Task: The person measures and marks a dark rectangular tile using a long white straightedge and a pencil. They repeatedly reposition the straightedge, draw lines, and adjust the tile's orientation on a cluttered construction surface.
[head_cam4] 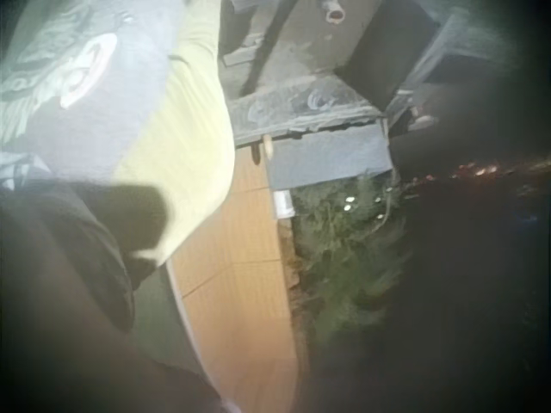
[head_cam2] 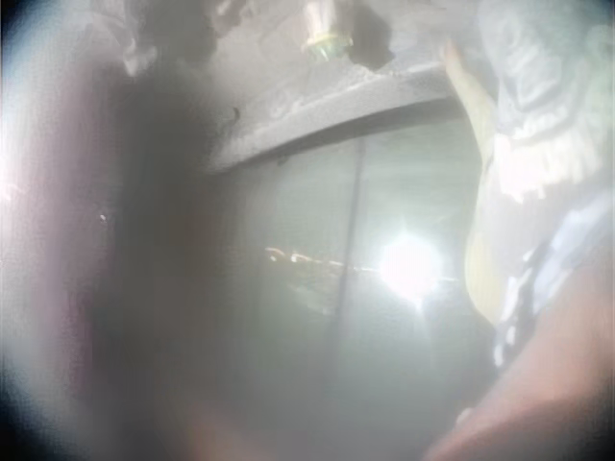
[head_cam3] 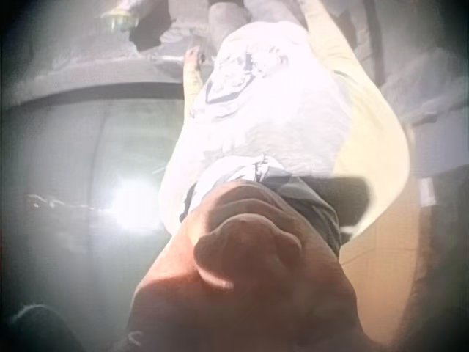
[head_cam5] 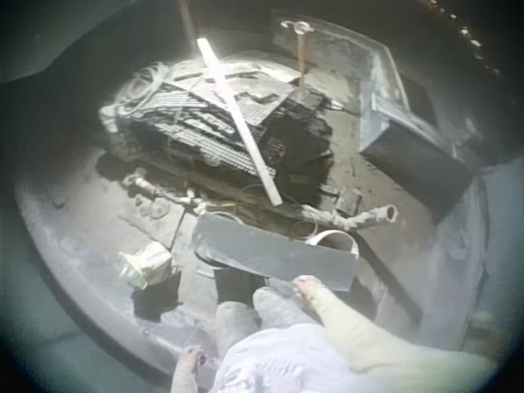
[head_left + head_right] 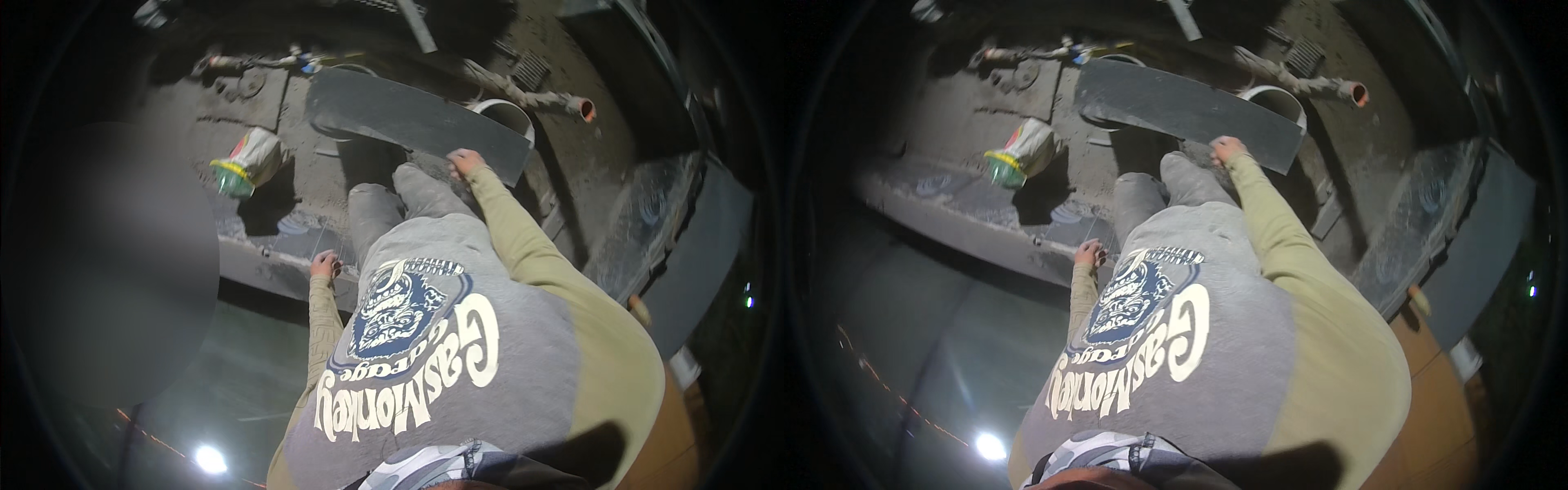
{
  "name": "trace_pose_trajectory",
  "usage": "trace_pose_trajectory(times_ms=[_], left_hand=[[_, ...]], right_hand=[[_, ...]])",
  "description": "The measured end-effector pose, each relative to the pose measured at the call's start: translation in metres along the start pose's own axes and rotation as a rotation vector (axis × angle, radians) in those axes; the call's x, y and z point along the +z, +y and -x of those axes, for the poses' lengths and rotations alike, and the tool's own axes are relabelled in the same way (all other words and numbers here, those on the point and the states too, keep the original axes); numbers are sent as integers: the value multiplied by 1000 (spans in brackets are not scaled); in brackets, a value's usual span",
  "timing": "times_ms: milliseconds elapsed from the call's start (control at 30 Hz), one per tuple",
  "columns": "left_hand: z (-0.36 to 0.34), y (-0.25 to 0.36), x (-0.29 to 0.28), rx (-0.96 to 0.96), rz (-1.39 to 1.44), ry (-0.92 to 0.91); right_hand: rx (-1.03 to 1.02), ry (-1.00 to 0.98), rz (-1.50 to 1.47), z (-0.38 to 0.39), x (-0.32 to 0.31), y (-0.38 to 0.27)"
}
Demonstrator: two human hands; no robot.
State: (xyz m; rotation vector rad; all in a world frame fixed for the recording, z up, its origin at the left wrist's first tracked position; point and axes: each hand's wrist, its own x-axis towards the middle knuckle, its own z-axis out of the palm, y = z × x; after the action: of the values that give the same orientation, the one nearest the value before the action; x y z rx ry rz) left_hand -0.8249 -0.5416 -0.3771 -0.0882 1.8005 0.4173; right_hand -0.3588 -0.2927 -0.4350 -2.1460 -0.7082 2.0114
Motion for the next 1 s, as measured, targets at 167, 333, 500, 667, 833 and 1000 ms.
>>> trace_pose_trajectory(times_ms=[167, 333, 500, 667, 833, 1000], left_hand=[[-65, 65, 1, -82, -130, -48], [-189, 142, 34, 117, -395, -60], [-314, 295, 129, 764, -943, 72], [-384, 385, 247, 838, -1181, 240], [-407, 359, 286, 719, -1571, 497], [-403, 361, 265, 771, -1435, 378]], right_hand=[[313, -41, -397, -83, 50, 28], [480, 219, -863, -125, 100, 84], [451, 472, -1196, -182, 98, 112], [297, 673, -1529, -243, 52, 153], [279, 637, -1502, -263, 33, 173], [341, 617, -1469, -251, 49, 165]])
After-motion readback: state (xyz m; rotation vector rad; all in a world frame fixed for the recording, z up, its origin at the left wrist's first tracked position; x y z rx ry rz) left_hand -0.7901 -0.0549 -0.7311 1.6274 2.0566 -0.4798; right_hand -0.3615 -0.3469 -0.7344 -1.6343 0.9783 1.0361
